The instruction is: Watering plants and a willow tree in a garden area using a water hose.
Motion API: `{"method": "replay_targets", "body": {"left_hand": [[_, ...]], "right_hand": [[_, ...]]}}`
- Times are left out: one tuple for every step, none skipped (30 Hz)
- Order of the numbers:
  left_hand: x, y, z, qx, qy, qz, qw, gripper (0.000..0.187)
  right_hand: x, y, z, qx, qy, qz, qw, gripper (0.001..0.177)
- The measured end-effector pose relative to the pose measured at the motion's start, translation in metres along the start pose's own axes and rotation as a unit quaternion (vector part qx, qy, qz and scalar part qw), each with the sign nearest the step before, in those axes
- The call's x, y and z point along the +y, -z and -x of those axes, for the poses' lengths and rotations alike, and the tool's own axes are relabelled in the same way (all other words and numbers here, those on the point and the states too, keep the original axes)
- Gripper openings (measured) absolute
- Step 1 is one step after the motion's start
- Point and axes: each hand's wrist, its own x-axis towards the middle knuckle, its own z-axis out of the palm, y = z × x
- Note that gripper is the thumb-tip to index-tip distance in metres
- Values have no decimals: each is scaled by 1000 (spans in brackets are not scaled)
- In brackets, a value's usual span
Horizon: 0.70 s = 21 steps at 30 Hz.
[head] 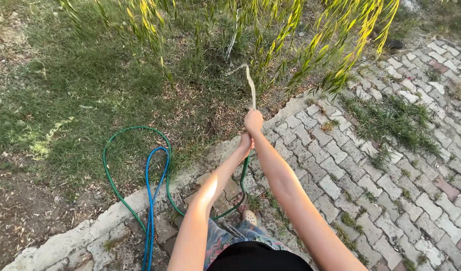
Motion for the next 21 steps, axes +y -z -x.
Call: {"method": "replay_targets", "body": {"left_hand": [[-4,-4,1,3,-1,2,1000,42],[-6,-6,0,5,-5,-10,1000,41],[-9,-9,-1,7,-9,-21,1000,39],[-14,-11,0,11,-9,-19,1000,39],[-19,-14,0,13,-12,-30,999,38],[-26,-18,0,14,-14,-39,999,37],[-30,-24,4,16,-14,-35,999,37],[-33,-29,7,18,-16,-40,999,37],[-36,-35,10,19,-18,-46,999,36],[-41,-39,16,22,-18,-43,999,36],[-45,-44,21,28,-11,-19,999,36],[-47,-49,25,33,-5,4,999,36],[-55,-51,23,34,-5,6,999,36],[-62,-52,22,16,3,24,1000,36],[-69,-53,20,-3,10,41,999,36],[-77,-56,20,-2,11,43,999,36],[-85,-59,20,-12,17,43,999,37],[-88,-61,17,-23,21,43,999,38],[-91,-65,15,-24,21,44,999,38],[-94,-65,15,-34,24,43,998,40],[-97,-65,16,-44,28,42,998,41]], "right_hand": [[0,16,6,-3,2,1,1000,46],[-3,31,11,-40,62,44,996,36],[-5,46,16,-77,121,88,986,27],[5,38,13,-81,124,88,985,27],[16,30,9,-82,163,108,977,24],[29,23,5,-82,203,130,967,21],[34,27,7,-85,206,132,966,21],[39,31,9,-95,230,146,958,20],[43,36,10,-104,253,160,948,21],[55,28,8,-107,255,161,947,21],[67,20,6,-109,267,172,942,20],[78,13,2,-109,278,182,937,22],[82,21,4,-110,279,183,936,22],[86,29,8,-112,266,174,941,22],[89,37,11,-113,254,165,946,22],[93,40,12,-114,254,166,946,22],[96,42,13,-115,176,113,971,27],[97,45,10,-111,98,59,987,34],[106,42,5,-111,99,60,987,34],[114,36,2,-133,141,127,973,31],[122,30,-1,-154,184,193,952,29]]}}
